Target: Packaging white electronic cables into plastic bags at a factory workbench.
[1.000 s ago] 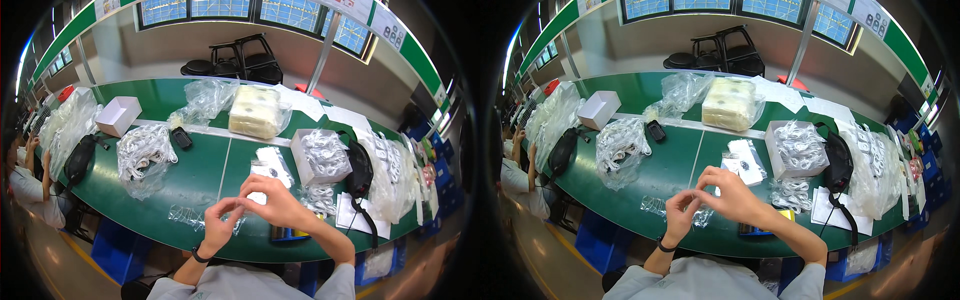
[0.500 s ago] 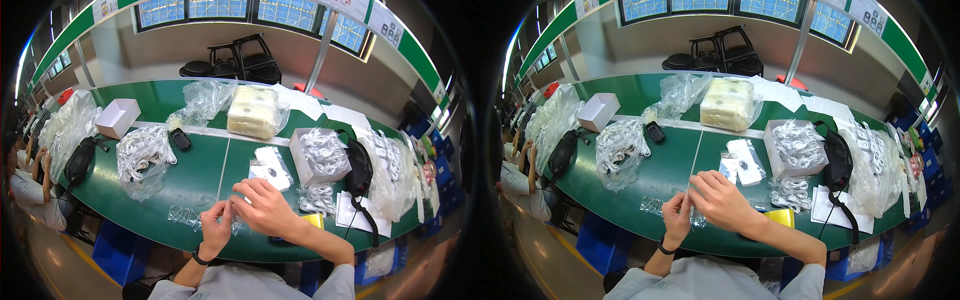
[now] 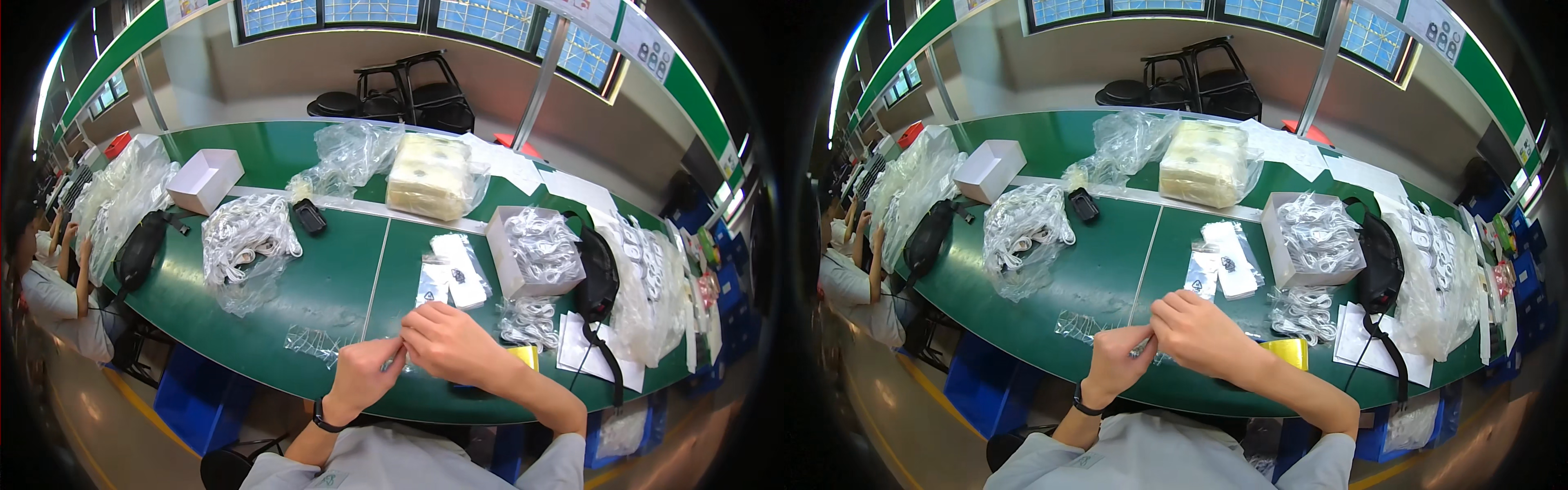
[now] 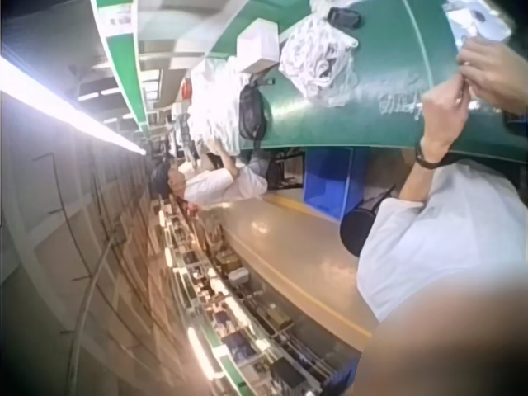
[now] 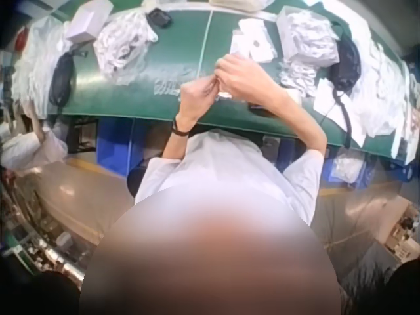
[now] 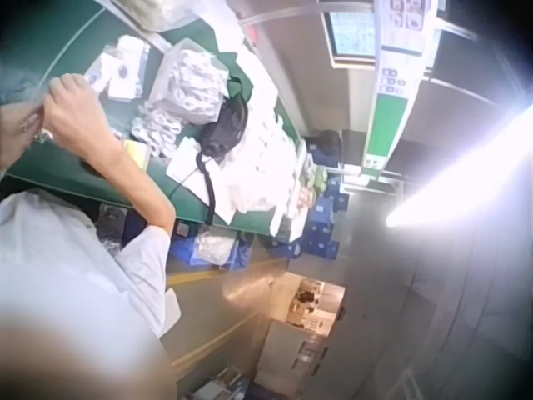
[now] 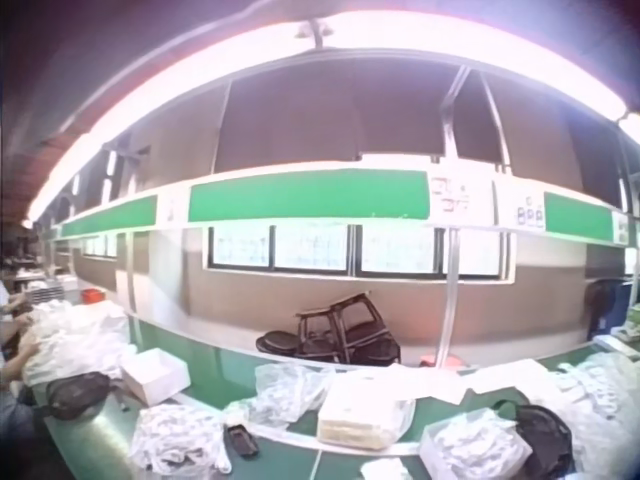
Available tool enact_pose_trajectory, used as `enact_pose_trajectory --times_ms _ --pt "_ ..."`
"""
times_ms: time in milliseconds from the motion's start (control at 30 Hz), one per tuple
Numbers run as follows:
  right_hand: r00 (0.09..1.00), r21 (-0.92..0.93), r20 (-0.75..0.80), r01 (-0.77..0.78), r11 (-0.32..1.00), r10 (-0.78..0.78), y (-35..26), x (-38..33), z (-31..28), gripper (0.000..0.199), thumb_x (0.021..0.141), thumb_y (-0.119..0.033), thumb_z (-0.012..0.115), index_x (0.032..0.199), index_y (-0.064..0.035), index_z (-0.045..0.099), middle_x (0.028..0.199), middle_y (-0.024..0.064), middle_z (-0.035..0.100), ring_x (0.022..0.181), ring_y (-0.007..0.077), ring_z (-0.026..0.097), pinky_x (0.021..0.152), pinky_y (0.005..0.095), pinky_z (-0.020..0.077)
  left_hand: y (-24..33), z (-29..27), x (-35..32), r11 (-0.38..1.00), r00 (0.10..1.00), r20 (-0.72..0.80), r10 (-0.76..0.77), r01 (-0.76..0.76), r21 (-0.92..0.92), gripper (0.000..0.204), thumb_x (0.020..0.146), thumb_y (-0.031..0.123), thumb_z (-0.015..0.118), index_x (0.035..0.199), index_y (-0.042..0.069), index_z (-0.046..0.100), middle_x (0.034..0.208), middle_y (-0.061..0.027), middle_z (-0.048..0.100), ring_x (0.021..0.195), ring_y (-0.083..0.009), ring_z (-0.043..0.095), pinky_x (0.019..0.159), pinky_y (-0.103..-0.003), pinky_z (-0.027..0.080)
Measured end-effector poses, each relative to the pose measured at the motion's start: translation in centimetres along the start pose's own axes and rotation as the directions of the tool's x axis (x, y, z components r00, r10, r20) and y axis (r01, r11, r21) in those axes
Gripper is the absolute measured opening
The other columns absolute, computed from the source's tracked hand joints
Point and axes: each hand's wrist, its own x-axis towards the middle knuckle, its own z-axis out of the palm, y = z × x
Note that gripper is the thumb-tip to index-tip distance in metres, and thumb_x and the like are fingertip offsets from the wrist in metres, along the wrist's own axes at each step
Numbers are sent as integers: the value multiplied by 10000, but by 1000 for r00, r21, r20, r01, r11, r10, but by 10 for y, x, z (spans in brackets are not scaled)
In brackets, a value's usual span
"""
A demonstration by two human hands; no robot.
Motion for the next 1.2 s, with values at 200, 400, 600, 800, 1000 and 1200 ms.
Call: enact_pose_trajectory --times_ms 200,400,600,800,1000,1200 --pt "998 -257 53 55 965 -42 -18 -3 10 177 675 -144 657 796 -22 615 838 76 540 837 228 578 808 332 493 3 -6 -9 990 995 99 -21 7 138 73 815 74 730 811 45 663 635 -126 603 547 -321 604 486 -399 455" --pt "999 -339 31 -1 941 12 -36 -7 18 219 649 -136 645 823 -5 625 865 92 560 858 249 594 834 350 512 14 -9 -21 981 980 116 -161 146 127 74 788 50 723 849 19 695 681 -180 638 591 -362 635 511 -391 480" --pt "999 -263 -37 -9 965 -1 -51 -20 33 232 670 -129 662 849 16 634 941 118 615 921 263 625 838 378 532 22 -22 -35 970 961 158 -226 207 130 66 806 57 718 853 14 701 688 -186 644 582 -364 635 503 -384 480" --pt "966 179 -95 -220 959 240 -64 -24 53 160 736 -48 723 876 -5 657 896 91 646 811 246 644 732 347 559 22 -30 -63 955 950 134 -282 263 139 67 865 104 709 898 48 726 674 -149 660 572 -336 644 503 -394 479" --pt "861 587 2 -413 696 509 -68 -20 73 90 823 -32 723 903 -13 685 914 109 674 813 242 673 719 319 558 22 -45 -84 900 900 108 -422 403 166 76 861 68 735 900 4 742 731 -153 718 648 -263 736 556 -302 535" --pt "690 919 275 -393 28 670 -59 -26 97 101 942 -40 668 980 37 723 966 81 709 885 172 685 806 306 577 20 -61 -104 868 868 -6 -496 495 42 81 895 43 715 933 -16 755 760 -133 750 630 -167 735 568 -249 531"
